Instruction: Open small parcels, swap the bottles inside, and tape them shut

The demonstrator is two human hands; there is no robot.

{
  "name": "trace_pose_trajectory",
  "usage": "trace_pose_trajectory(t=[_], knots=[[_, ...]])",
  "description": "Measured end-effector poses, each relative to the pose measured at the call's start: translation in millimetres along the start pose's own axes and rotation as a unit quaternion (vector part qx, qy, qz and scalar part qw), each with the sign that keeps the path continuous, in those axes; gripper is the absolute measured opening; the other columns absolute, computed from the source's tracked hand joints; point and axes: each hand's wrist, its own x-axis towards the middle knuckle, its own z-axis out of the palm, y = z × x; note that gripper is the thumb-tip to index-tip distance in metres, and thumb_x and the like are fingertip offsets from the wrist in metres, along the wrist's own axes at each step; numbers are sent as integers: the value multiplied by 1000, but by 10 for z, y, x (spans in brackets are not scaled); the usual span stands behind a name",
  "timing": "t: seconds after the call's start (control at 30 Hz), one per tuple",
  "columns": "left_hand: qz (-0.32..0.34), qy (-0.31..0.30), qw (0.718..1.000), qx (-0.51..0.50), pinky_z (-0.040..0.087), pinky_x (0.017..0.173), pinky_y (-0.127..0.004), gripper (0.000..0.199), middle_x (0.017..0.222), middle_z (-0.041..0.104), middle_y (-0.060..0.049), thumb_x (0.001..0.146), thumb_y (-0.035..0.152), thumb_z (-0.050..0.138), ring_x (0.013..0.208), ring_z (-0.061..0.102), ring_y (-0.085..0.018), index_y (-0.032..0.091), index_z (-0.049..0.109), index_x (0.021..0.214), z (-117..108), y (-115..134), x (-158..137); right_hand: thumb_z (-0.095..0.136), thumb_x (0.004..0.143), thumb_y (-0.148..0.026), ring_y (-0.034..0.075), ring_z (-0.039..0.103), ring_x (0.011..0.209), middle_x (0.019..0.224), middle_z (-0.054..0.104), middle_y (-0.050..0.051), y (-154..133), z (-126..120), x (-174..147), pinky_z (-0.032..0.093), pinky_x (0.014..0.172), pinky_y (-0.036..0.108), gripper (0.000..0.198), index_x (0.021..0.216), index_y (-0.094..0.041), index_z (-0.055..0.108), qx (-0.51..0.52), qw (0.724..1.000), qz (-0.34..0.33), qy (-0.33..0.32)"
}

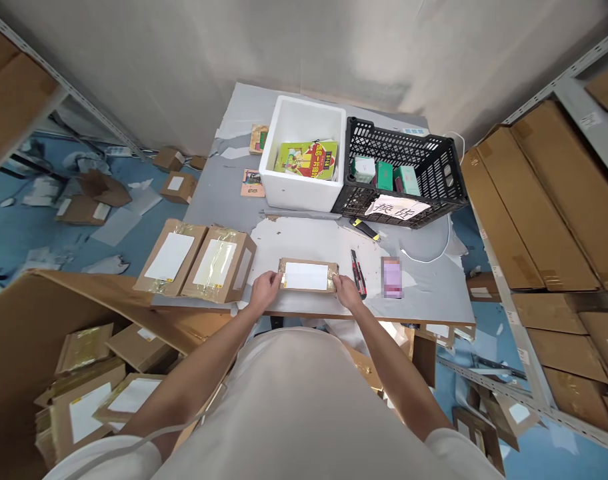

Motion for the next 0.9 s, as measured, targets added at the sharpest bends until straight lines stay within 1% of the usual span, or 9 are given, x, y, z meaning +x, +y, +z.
trace_pose_trajectory(t=[0.07,0.17,0.27,0.4,0.53,0.67,0.73,0.8,0.9], knots=[[-5,-3,1000,15,42,69,-30,46,79,69,-8,87,53,37,76,61,-22,18,66,81,-5,18,42,33,92,-45,21,58,80,77,63,10,-20,16,34,41,73,28,43,72,-17,59,-5,1000,8,-5],[-9,-7,1000,15,41,68,-29,44,80,69,-8,87,53,38,76,61,-21,18,65,80,23,-19,79,33,91,-47,20,59,75,72,63,9,-9,65,52,41,69,27,44,72,-17,59,1,1000,14,-17],[-15,-6,1000,9,41,68,-29,45,79,68,-9,88,51,35,76,61,-22,18,65,80,55,-58,89,27,92,-50,19,59,73,72,63,7,29,113,48,42,68,27,49,79,-18,62,18,999,19,-24],[-18,-14,1000,-6,43,69,-31,47,76,68,-9,89,49,32,76,62,-22,17,66,81,68,-79,83,20,92,-53,18,61,72,81,65,6,90,151,27,45,70,29,55,94,-19,63,44,998,31,-24],[-15,-26,999,-31,47,75,-32,43,90,69,-9,90,40,33,83,64,-22,16,67,98,86,-157,62,21,92,-53,19,63,73,87,66,8,155,161,-10,48,74,30,57,101,-16,64,60,997,45,-17],[-14,-34,997,-63,48,85,-31,41,111,66,-10,85,24,37,95,64,-19,15,59,118,137,-304,37,28,92,-37,18,64,84,109,63,11,250,152,-49,48,84,33,46,122,-16,56,71,996,50,0],[-16,-42,996,-77,48,88,-31,47,119,63,-11,79,17,42,101,63,-19,13,54,124,171,-364,32,38,87,-26,19,64,94,120,59,11,301,157,-61,47,89,34,46,130,-17,50,73,996,45,3],[-15,-56,994,-89,48,89,-31,53,123,61,-11,74,15,49,105,62,-21,14,52,127,207,-392,39,48,79,-19,21,62,103,128,54,13,335,179,-61,48,90,34,55,135,-17,45,72,997,41,-3],[-8,-80,991,-106,49,89,-32,55,120,63,-9,71,21,57,108,61,-23,17,53,126,249,-373,63,61,69,-15,24,58,112,135,50,11,332,243,-34,47,93,37,73,138,-22,39,85,996,27,-22]])
